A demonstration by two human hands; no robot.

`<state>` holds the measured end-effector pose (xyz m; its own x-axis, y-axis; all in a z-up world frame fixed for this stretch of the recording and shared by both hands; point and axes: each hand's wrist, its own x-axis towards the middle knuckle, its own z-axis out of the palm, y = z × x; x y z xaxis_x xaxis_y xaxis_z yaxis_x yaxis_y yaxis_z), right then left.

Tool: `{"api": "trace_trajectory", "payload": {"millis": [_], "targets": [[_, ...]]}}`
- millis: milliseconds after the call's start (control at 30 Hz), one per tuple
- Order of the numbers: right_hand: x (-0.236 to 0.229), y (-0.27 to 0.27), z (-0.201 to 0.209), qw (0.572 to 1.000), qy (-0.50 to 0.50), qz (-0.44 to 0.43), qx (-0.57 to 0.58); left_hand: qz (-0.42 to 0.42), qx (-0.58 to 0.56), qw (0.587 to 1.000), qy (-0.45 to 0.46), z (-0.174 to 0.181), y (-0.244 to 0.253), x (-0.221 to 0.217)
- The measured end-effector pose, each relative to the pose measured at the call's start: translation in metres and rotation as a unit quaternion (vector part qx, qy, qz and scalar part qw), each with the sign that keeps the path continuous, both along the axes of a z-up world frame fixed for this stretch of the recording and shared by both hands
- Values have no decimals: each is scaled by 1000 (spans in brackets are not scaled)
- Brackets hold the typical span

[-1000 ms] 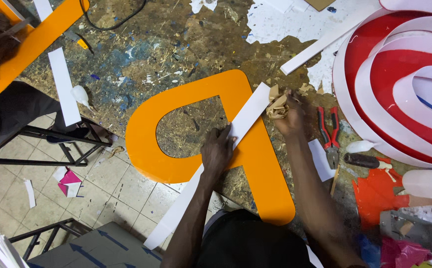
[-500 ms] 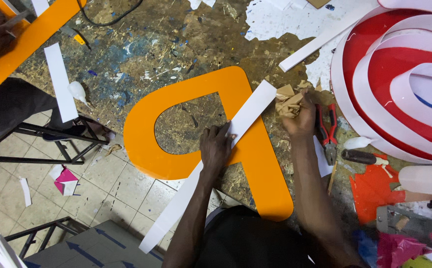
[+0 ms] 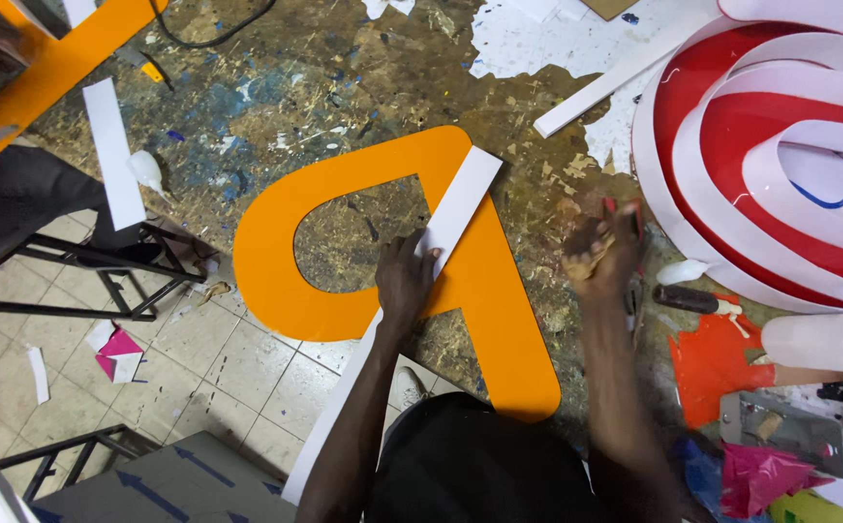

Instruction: The person applies a strip of white tape to the edge of a large orange letter 'P' on a workbench. They use a small wooden block to press the tape down firmly along the surface.

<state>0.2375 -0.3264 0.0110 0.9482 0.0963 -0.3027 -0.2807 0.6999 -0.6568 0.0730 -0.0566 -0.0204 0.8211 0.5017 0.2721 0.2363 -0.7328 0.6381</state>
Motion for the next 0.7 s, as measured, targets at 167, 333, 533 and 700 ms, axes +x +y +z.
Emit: {"api": "trace_trajectory", "payload": {"millis": [167,333,533,700], "targets": [[-44,3,-47,988,117,102,-27,3,-37,999,4,12,2,-5],[-56,-5,-43,980,33,184,66,11,-124,992,-30,26,8,-23],[-86,22,46,976,0,209,57,3,-173,984,-48,33,0,-44],[-87,9,-59,964,-103,235,-64,-17,-226,972,-62,43,-19,-56]]}}
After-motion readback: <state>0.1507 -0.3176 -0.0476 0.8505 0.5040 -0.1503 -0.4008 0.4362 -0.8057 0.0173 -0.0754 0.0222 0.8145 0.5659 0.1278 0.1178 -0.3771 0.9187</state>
